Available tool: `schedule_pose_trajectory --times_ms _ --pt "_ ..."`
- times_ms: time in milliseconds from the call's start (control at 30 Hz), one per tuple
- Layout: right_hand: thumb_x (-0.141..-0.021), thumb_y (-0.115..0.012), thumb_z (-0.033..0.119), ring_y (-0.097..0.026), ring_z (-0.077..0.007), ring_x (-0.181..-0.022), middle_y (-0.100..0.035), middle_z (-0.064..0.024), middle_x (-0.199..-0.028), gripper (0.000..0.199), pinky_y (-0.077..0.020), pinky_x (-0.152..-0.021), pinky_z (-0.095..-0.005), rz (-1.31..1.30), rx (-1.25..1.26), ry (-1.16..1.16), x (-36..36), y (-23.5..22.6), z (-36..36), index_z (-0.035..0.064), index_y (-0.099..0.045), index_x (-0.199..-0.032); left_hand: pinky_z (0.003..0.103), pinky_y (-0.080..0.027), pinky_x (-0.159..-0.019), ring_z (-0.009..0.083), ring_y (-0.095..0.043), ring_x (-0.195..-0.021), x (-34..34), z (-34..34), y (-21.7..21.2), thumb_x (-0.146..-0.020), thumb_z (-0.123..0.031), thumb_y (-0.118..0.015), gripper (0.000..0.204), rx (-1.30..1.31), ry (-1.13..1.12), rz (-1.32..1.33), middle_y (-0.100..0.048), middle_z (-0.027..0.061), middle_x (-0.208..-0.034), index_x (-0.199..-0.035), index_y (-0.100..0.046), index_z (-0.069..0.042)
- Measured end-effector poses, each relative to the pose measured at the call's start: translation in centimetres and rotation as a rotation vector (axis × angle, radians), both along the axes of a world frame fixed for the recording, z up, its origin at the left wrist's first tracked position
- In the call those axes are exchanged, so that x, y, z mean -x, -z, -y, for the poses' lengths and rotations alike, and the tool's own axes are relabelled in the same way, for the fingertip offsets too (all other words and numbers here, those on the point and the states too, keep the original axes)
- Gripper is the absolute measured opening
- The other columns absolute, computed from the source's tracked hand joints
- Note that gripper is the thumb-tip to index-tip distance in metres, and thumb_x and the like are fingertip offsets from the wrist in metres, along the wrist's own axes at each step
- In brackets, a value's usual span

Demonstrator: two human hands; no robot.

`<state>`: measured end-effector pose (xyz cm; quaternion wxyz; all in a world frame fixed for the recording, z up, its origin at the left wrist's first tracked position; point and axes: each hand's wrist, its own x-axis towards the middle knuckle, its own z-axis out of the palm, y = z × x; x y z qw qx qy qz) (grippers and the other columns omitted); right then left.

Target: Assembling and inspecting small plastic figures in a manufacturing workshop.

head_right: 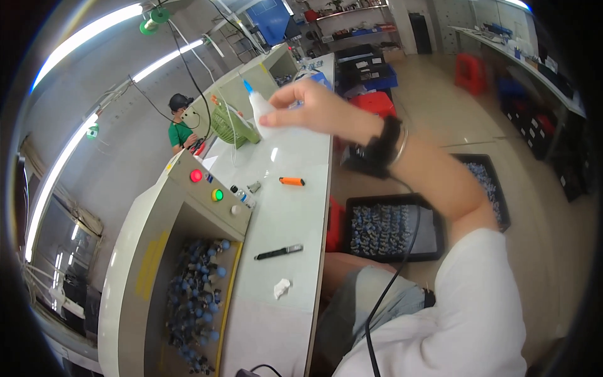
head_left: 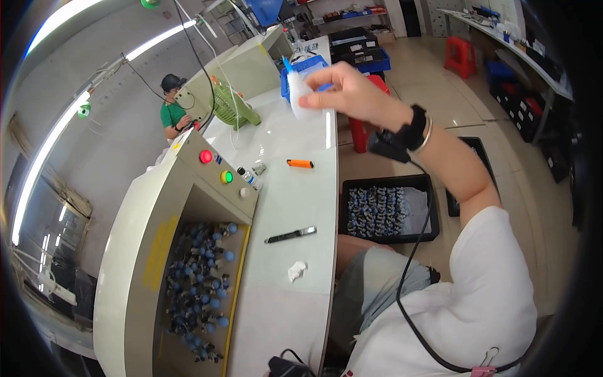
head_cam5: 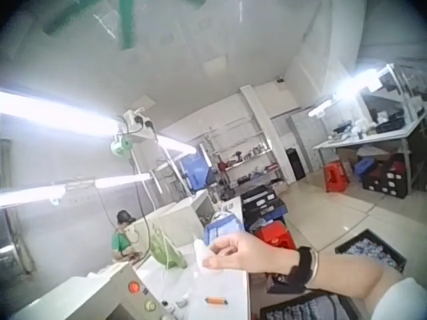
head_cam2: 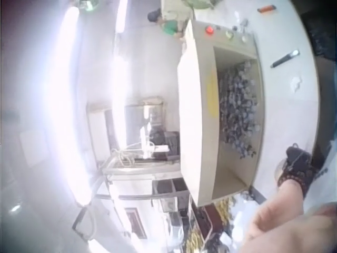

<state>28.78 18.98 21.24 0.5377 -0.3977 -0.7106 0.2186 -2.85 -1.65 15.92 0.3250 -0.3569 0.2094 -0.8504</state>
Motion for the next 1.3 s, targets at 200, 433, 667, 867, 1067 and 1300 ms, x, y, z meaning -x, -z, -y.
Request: schedule_pose_trajectory --times_ms 200,433,667,867,1067,1300 --pt "-0.075 -0.069 0.016 -0.054 -0.0100 -0.078 -0.060 -0.0044 -0.081 0.023 -0.0426 -0.073 -0.0260 0.073 -0.065 -0.015 -1.3 6.8 -6.9 -0.0002 -0.061 -0.089 0.041 -0.044 -0.080 0.0258 -0.057 -0.096 -4.1 -8.3 1.0 -0.083 -0.018 -0.053 0.022 0.596 0.026 -0.686 -0.060 0.0107 -0.105 -0.099 -0.059 -0.004" --pt "-0.074 -0.069 0.027 -0.053 -0.0133 -0.074 -0.060 -0.0050 -0.084 0.030 -0.0414 -0.068 -0.0264 0.037 0.135 -0.003 -6.8 5.5 -12.5 0.0029 -0.061 -0.090 0.042 -0.039 -0.086 0.0312 -0.053 -0.104 -7.1 -16.3 5.0 -0.076 -0.015 -0.056 0.032 1.480 -0.360 -1.502 -0.057 0.0162 -0.108 -0.106 -0.058 -0.004" --pt "-0.079 -0.065 0.012 -0.057 -0.0080 -0.078 -0.062 -0.0034 -0.081 0.019 -0.0459 -0.068 -0.0233 -0.417 0.559 0.026 -12.4 8.4 -8.4 0.0002 -0.058 -0.093 0.046 -0.031 -0.096 0.0345 -0.046 -0.113 -9.5 -21.0 -1.7 -0.083 -0.017 -0.050 0.034 1.911 -0.336 -1.338 -0.054 0.0172 -0.116 -0.114 -0.054 -0.003" --pt "-0.077 -0.068 0.025 -0.054 -0.0061 -0.067 -0.061 -0.0013 -0.073 0.025 -0.0440 -0.060 -0.0226 -0.119 0.704 0.034 -14.3 -2.6 -6.4 0.0032 -0.063 -0.086 0.043 -0.042 -0.083 0.0317 -0.055 -0.098 -13.1 -19.1 -1.0 -0.084 -0.020 -0.055 0.026 2.331 -0.015 -1.575 -0.060 0.0168 -0.100 -0.106 -0.058 -0.007" --pt "-0.078 -0.067 0.018 -0.057 -0.0081 -0.074 -0.064 -0.0050 -0.081 0.023 -0.0464 -0.066 -0.0231 -0.177 0.454 0.144 -20.4 -7.9 -10.9 0.0009 -0.062 -0.092 0.042 -0.043 -0.084 0.0337 -0.056 -0.097 -13.8 -19.6 3.4 -0.084 -0.028 -0.051 0.036 2.467 -0.003 -1.525 -0.059 0.0207 -0.101 -0.108 -0.056 -0.001" --pt "-0.079 -0.065 0.012 -0.058 -0.0091 -0.079 -0.063 -0.0038 -0.087 0.020 -0.0464 -0.072 -0.0235 -0.256 0.481 0.643 -26.1 -5.9 -6.7 -0.0009 -0.061 -0.093 0.041 -0.045 -0.082 0.0372 -0.058 -0.092 -7.3 -13.8 4.7 -0.084 -0.040 -0.048 0.052 2.731 0.006 -1.626 -0.060 0.0249 -0.098 -0.111 -0.053 0.004"
